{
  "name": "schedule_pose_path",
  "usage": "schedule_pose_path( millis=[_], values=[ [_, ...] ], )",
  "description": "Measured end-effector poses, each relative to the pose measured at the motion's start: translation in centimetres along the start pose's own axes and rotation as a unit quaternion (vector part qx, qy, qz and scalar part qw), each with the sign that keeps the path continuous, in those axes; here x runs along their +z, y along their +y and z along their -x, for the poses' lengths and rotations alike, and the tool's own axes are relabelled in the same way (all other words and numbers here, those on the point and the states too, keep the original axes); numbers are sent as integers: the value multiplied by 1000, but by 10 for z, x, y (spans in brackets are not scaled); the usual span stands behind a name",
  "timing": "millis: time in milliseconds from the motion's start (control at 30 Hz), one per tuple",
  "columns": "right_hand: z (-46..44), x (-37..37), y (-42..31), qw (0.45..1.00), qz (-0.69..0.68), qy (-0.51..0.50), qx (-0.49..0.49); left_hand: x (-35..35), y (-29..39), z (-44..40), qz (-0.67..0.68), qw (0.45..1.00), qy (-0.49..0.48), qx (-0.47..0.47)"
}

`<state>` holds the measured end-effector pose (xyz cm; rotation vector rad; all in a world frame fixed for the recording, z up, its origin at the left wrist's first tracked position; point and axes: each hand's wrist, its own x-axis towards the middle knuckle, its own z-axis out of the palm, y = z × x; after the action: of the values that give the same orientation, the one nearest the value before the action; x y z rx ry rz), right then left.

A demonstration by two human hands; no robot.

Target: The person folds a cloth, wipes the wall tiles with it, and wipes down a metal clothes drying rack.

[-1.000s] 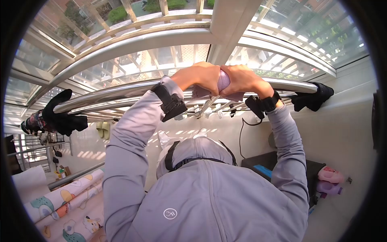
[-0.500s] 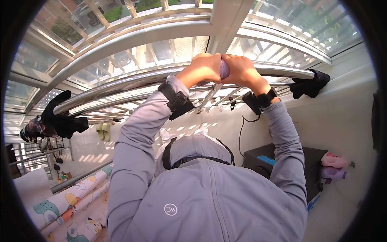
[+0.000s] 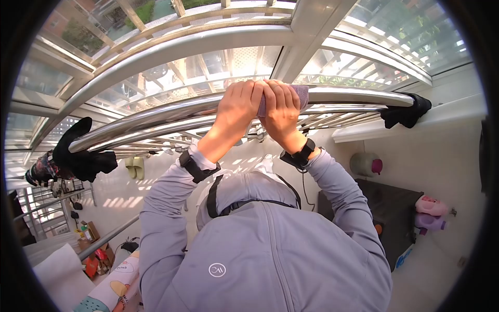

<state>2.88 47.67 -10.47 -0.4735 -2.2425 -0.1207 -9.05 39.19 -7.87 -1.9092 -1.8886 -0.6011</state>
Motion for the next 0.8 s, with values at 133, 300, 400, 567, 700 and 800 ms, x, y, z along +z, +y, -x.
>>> schedule_pose_path(
  millis=[133, 300, 400, 567, 700, 800],
  values=[
    [-27, 10, -38, 998, -33, -44, -35, -21, -34, 28, -1, 1000, -2, -21],
    [-51, 35, -83, 991, -51, -81, -97, -44, -71, 66, -52, 997, 46, -44],
    [-61, 54, -123, 987, -18, -103, -123, -53, -98, 95, -101, 989, 66, -80],
    [-86, 86, -200, 985, 4, -72, -160, -78, -154, 147, -185, 970, 116, -102],
    [-100, 102, -236, 981, 12, -103, -164, -96, -187, 169, -192, 973, 81, -97],
    [-105, 106, -242, 973, -12, -155, -170, -109, -196, 166, -116, 986, 27, -113]
  ],
)
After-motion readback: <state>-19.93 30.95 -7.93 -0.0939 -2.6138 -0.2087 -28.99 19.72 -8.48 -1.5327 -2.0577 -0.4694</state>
